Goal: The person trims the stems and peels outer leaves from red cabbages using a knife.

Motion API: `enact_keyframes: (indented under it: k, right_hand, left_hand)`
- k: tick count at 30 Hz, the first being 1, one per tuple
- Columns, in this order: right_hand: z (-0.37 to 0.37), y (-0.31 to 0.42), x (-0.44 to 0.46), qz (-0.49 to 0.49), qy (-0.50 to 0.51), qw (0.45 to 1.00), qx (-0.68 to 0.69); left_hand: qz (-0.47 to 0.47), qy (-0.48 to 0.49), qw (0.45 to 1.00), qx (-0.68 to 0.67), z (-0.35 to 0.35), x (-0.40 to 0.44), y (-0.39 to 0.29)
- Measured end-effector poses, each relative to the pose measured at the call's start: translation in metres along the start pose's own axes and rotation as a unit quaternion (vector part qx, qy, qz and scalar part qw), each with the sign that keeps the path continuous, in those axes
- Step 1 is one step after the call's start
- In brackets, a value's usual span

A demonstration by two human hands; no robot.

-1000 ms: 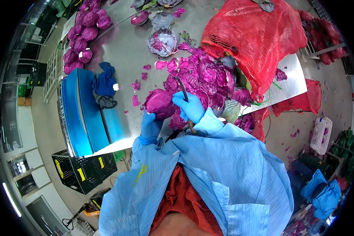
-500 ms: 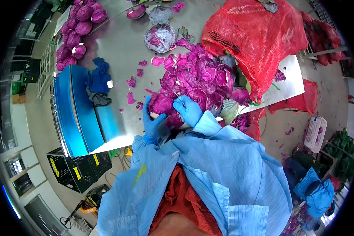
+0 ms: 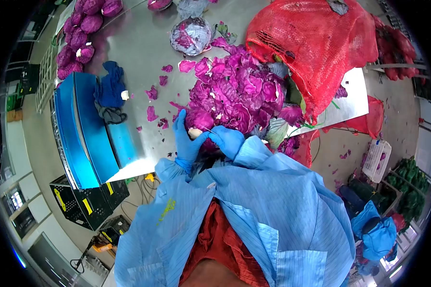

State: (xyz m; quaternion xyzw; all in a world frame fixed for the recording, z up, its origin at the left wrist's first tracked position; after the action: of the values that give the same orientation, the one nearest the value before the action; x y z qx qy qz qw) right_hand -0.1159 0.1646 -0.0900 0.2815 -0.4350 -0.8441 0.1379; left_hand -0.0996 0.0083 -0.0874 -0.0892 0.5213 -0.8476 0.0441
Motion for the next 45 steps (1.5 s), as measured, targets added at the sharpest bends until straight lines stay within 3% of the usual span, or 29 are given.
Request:
enact_keyframes:
  k: [20, 32, 35, 41, 45]
  right_hand:
    - [0.001, -0.004, 0.005, 0.035, -0.128, 0.991, -0.035]
    - [-0.02, -0.028, 0.023, -0.026, 0.032, 0.999, -0.013]
    - [-0.013, -0.022, 0.022, -0.055, -0.046, 0.979, -0.192]
    - [-0.008, -0.018, 0.023, -0.032, -0.061, 0.977, -0.201]
    - [-0.012, -0.021, 0.027, -0.043, -0.016, 0.979, -0.197]
  left_hand:
    - [0.0, 0.061, 0.997, -0.044, -0.008, 0.01, 0.015]
    - [0.011, 0.032, 0.999, -0.043, -0.01, 0.011, 0.016]
    - [-0.003, 0.01, 0.998, -0.059, -0.012, 0.01, 0.02]
    - [-0.014, -0.008, 0.998, -0.053, -0.011, 0.012, 0.013]
    - [-0.032, -0.012, 0.999, -0.035, -0.01, 0.013, 0.006]
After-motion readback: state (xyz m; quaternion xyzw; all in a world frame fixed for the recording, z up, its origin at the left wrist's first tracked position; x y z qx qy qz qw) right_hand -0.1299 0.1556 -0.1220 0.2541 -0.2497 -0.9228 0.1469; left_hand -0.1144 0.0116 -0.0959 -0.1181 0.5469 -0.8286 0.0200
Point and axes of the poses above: each hand's wrist, its own x-axis towards the middle knuckle, its own z-axis out of the back of the hand, y = z × x, the point moved 8 cm from there along x, towards the middle knuckle, and after that the axes turned 10 degrees about -z, right-handed, at the moved point
